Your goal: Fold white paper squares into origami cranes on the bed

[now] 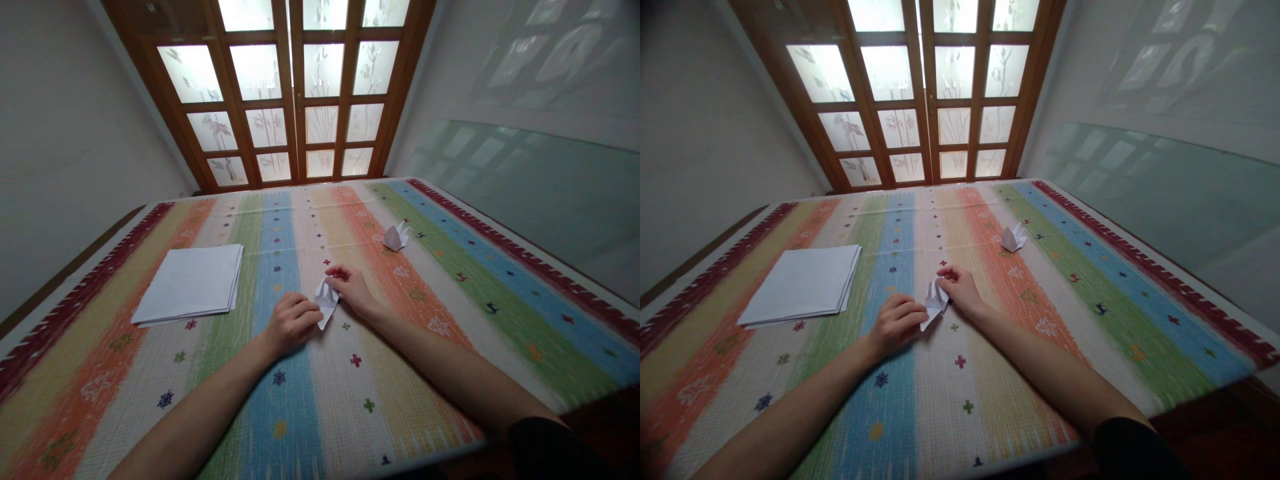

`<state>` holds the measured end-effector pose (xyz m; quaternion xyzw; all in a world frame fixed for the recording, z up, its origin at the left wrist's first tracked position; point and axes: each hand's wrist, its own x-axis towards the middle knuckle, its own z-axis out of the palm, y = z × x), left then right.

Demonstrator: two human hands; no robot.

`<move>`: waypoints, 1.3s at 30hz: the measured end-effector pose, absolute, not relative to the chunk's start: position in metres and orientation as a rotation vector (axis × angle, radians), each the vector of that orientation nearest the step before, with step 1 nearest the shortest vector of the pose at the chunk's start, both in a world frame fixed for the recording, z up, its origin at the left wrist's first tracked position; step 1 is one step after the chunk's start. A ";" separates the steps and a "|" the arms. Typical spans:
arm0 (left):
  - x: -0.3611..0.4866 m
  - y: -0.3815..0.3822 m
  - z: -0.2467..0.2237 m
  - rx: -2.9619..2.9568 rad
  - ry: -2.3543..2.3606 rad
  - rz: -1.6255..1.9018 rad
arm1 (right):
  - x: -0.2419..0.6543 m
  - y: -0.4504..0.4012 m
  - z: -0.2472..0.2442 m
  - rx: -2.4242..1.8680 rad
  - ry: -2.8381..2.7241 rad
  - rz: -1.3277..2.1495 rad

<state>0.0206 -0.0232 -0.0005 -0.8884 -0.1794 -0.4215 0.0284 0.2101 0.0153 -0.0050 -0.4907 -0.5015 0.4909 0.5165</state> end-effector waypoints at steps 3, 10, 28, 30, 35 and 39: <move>0.022 -0.025 0.000 -2.634 -0.533 -1.330 | 0.211 0.015 -0.001 -1.206 -1.136 1.221; 0.023 -0.027 0.002 -2.553 -0.622 -1.199 | 0.209 0.015 0.005 -1.169 -1.036 1.300; 0.020 -0.025 -0.001 -2.496 -0.840 -1.415 | 0.220 0.028 -0.002 -1.168 -0.819 1.300; 0.018 -0.024 0.000 -2.383 -0.815 -1.511 | 0.221 0.028 -0.002 -1.164 -0.792 1.339; 0.016 -0.022 0.002 -2.179 -0.833 -1.633 | 0.220 0.027 0.000 -1.120 -0.788 1.453; 0.016 -0.018 0.003 -2.172 -0.931 -1.555 | 0.220 0.024 0.004 -1.064 -0.768 1.543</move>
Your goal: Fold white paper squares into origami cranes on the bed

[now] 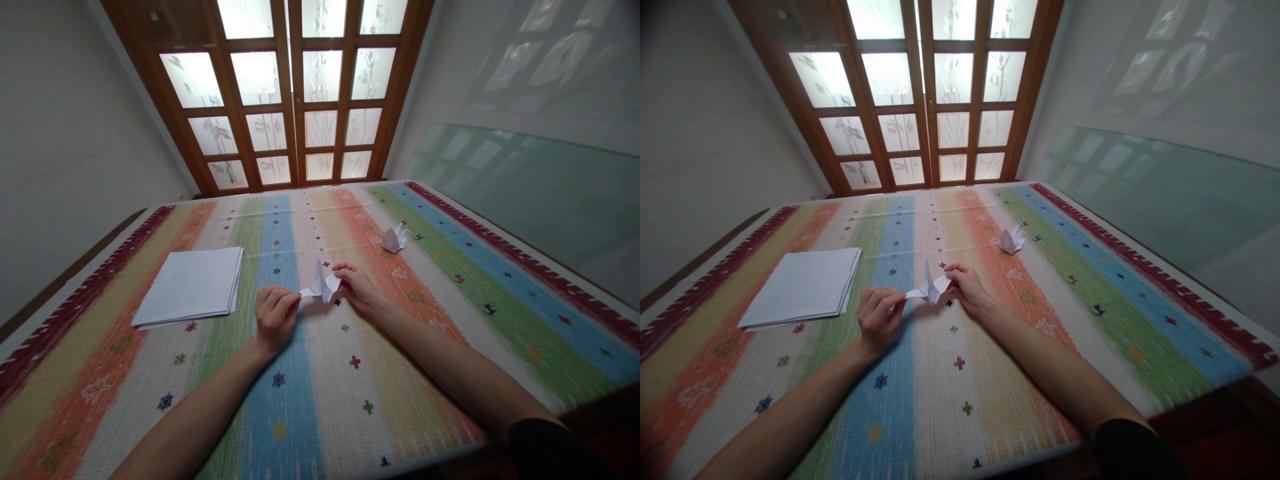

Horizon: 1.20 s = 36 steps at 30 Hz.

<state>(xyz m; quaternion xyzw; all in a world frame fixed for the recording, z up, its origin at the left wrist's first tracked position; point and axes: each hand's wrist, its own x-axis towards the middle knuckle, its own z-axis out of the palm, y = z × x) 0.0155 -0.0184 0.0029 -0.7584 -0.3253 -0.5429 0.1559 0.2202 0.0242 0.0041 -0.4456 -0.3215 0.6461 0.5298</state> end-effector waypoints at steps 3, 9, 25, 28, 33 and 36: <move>0.015 -0.016 0.002 -2.230 -0.928 -1.429 | 0.220 0.023 0.005 -1.064 -0.790 1.549; 0.016 -0.017 0.003 -2.332 -0.839 -1.190 | 0.219 0.024 0.005 -1.058 -0.815 1.485; 0.005 -0.006 0.001 -2.021 -1.073 -1.555 | 0.223 0.027 -0.005 -0.715 -0.554 1.709; 0.004 -0.005 0.000 -2.018 -1.086 -1.618 | 0.227 0.030 -0.009 -0.675 -0.549 1.710; 0.004 -0.006 0.000 -2.061 -1.093 -1.606 | 0.233 0.037 -0.013 -0.661 -0.530 1.698; 0.005 -0.008 0.002 -2.127 -1.035 -1.565 | 0.236 0.042 -0.016 -0.637 -0.505 1.674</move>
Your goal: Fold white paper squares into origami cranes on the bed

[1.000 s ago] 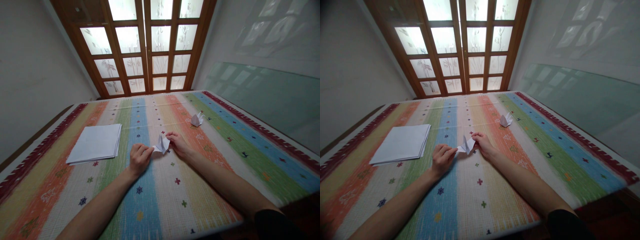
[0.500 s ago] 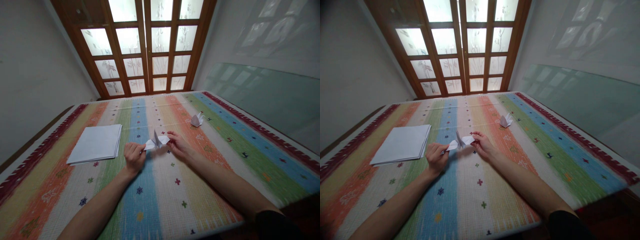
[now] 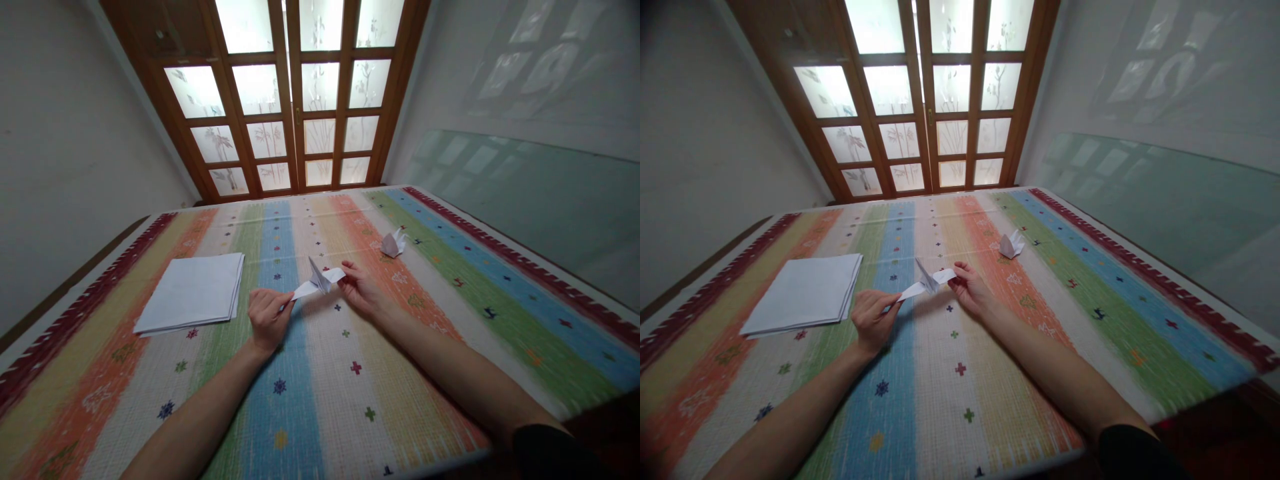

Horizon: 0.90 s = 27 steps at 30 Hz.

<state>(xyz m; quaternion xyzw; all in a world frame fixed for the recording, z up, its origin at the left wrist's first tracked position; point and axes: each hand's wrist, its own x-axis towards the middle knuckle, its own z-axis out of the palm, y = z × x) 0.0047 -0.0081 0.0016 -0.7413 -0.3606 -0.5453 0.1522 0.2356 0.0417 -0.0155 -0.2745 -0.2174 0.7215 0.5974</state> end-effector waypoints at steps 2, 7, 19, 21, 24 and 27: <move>0.006 -0.009 0.003 -2.156 -0.993 -1.545 | 0.236 0.044 -0.016 -0.629 -0.494 1.641; 0.008 -0.012 0.003 -2.272 -0.891 -1.540 | 0.236 0.046 -0.011 -0.690 -0.481 1.567; 0.016 -0.003 0.001 -2.814 -1.463 -2.259 | 0.216 0.015 0.008 -0.853 -0.887 1.727; 0.021 -0.005 0.003 -3.008 -1.444 -2.214 | 0.212 0.012 0.008 -0.847 -0.932 1.775; 0.027 -0.012 0.008 -3.181 -1.425 -2.096 | 0.209 0.009 0.009 -0.821 -0.962 1.817; 0.031 -0.019 0.012 -3.217 -1.461 -2.053 | 0.207 0.007 0.009 -0.823 -1.030 1.808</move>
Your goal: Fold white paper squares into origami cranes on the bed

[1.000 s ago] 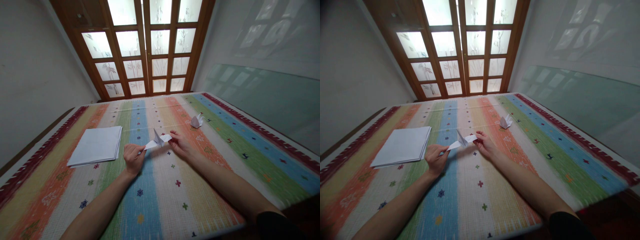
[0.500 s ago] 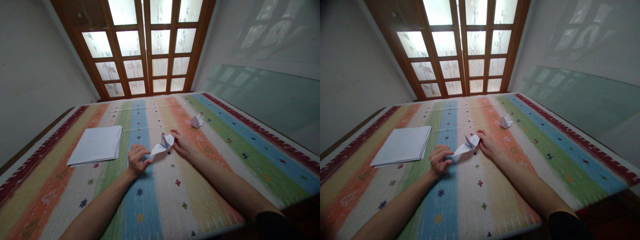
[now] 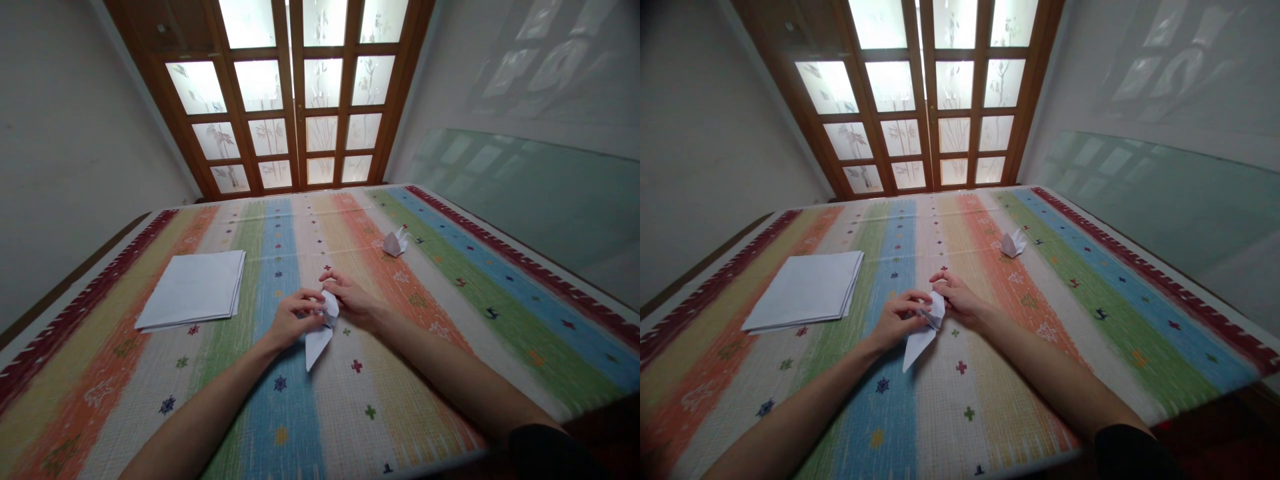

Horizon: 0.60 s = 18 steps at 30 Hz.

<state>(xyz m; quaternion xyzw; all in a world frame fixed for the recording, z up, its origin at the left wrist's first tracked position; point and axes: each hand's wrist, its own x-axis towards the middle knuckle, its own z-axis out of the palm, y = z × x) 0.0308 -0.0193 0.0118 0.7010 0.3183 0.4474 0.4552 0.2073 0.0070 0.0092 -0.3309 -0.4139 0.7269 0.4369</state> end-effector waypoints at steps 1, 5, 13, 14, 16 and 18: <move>0.032 -0.021 0.012 1.722 0.787 1.102 | 0.206 0.007 0.009 -0.828 -1.057 1.803; 0.034 -0.024 0.008 1.630 0.851 1.048 | 0.204 0.007 0.005 -0.877 -1.148 1.708; 0.028 -0.015 0.003 1.700 1.188 1.210 | 0.215 0.005 0.020 -0.889 -1.568 0.878; 0.027 -0.014 0.002 1.738 1.217 1.236 | 0.215 0.003 0.023 -0.854 -1.633 0.820; 0.027 -0.013 0.001 1.806 1.255 1.267 | 0.214 0.000 0.027 -0.811 -1.730 0.740; 0.027 -0.013 0.000 1.860 1.272 1.281 | 0.211 -0.001 0.026 -0.800 -1.793 0.703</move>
